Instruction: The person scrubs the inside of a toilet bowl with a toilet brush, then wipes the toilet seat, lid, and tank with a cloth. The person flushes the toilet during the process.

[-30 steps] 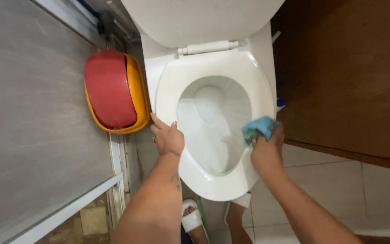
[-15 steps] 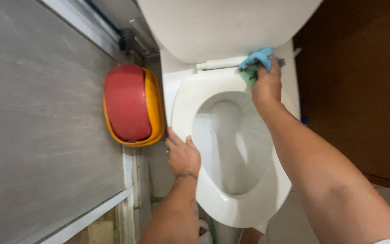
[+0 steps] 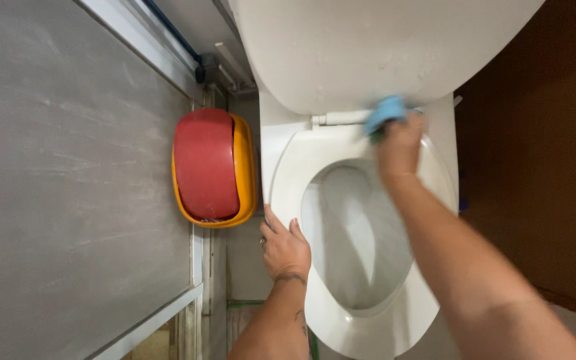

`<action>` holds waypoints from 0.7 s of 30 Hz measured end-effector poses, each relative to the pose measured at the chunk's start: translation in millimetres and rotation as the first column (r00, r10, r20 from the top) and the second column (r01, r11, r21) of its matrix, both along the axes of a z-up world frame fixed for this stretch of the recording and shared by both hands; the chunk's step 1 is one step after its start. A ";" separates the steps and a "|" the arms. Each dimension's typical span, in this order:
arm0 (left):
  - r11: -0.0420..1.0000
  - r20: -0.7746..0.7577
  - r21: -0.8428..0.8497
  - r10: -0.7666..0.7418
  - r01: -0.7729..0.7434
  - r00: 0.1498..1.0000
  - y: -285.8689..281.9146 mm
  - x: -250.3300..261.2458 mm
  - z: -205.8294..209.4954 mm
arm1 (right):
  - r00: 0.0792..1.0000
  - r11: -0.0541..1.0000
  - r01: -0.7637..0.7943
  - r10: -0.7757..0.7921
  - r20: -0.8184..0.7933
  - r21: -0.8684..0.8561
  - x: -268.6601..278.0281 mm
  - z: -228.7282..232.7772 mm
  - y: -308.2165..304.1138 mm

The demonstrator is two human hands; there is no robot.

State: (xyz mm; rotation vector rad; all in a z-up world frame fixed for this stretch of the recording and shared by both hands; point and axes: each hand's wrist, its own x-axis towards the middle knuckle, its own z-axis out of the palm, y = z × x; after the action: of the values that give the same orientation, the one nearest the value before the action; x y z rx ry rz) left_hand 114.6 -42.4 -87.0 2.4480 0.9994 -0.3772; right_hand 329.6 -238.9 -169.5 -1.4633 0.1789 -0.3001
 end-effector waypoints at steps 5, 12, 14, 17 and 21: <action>0.999 0.026 0.052 -0.016 0.014 1.000 -0.1 -0.7 -2.4 | 0.927 0.341 0.007 0.350 0.134 -0.940 -11.7 -3.8 83.2; 1.000 -0.023 0.031 0.000 0.000 1.000 -0.2 4.9 -0.7 | 0.927 0.725 -0.328 0.370 -0.059 -0.606 -12.2 35.2 47.5; 1.000 -0.016 0.028 -0.002 0.002 1.000 1.5 1.3 -2.2 | 0.938 0.556 -0.230 0.346 -0.029 -0.799 -14.9 38.9 8.8; 0.999 0.009 0.037 -0.007 0.007 1.000 0.7 1.9 -2.4 | 0.908 0.300 0.090 0.367 0.202 -0.950 -11.4 37.9 -3.5; 1.000 0.004 0.022 -0.011 0.011 1.000 3.2 2.3 -1.7 | 0.938 0.382 -0.120 0.346 0.022 -0.916 -3.8 33.3 50.0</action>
State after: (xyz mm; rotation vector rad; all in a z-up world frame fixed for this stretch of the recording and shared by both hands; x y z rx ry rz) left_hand 116.9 -39.1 -88.6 2.4736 0.9941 -0.3664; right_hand 325.8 -188.9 -136.2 -2.5236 -0.4765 -0.3304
